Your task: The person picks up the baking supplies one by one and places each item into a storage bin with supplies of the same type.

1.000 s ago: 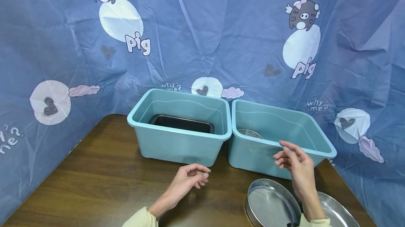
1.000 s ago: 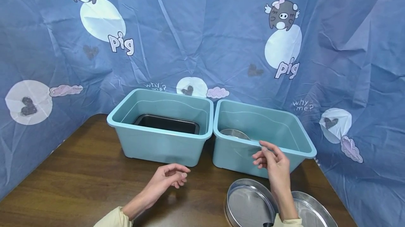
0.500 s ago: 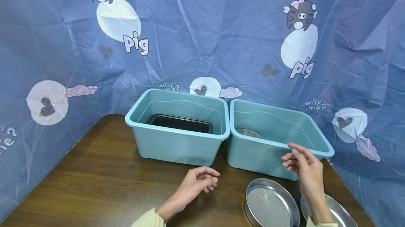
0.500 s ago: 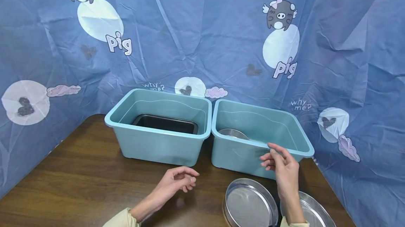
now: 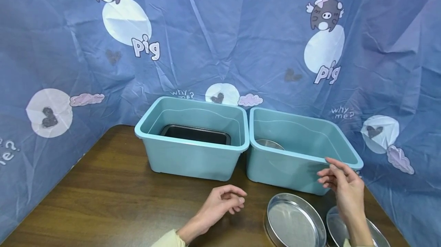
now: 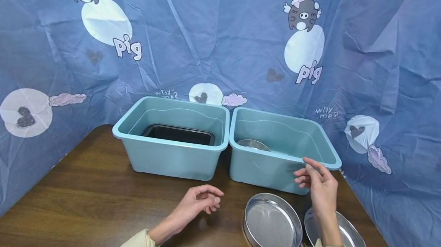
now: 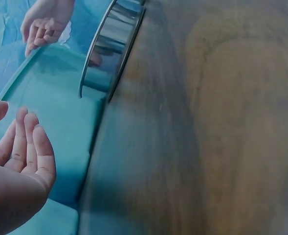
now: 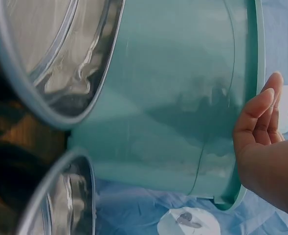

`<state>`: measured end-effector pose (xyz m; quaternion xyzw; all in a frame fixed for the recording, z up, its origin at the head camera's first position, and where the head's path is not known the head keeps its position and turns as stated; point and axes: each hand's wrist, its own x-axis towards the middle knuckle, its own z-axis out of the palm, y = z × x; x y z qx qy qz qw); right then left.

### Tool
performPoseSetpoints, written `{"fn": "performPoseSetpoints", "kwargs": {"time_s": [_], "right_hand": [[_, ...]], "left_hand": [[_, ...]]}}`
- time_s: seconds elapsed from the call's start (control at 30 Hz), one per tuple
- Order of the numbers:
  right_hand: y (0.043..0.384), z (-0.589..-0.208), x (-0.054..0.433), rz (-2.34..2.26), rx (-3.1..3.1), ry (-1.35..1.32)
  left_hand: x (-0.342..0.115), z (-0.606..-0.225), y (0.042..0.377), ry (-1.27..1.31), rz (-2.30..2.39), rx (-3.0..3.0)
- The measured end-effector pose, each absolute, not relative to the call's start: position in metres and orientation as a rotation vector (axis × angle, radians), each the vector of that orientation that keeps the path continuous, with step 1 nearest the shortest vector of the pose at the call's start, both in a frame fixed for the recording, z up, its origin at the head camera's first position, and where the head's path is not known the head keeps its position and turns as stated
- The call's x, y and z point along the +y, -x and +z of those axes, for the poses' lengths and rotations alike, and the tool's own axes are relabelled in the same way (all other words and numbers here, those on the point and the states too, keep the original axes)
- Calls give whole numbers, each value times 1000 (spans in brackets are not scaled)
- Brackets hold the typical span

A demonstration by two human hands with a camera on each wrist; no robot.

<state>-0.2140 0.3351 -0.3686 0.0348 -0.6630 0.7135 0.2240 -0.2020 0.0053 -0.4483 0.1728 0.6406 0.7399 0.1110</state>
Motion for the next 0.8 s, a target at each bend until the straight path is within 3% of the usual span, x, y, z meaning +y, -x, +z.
{"fn": "performPoseSetpoints", "kwargs": {"time_s": [0.8], "right_hand": [[207, -364, 367, 1909, -1788, 58]], "left_hand": [[32, -449, 198, -503, 2222, 1774]]}}
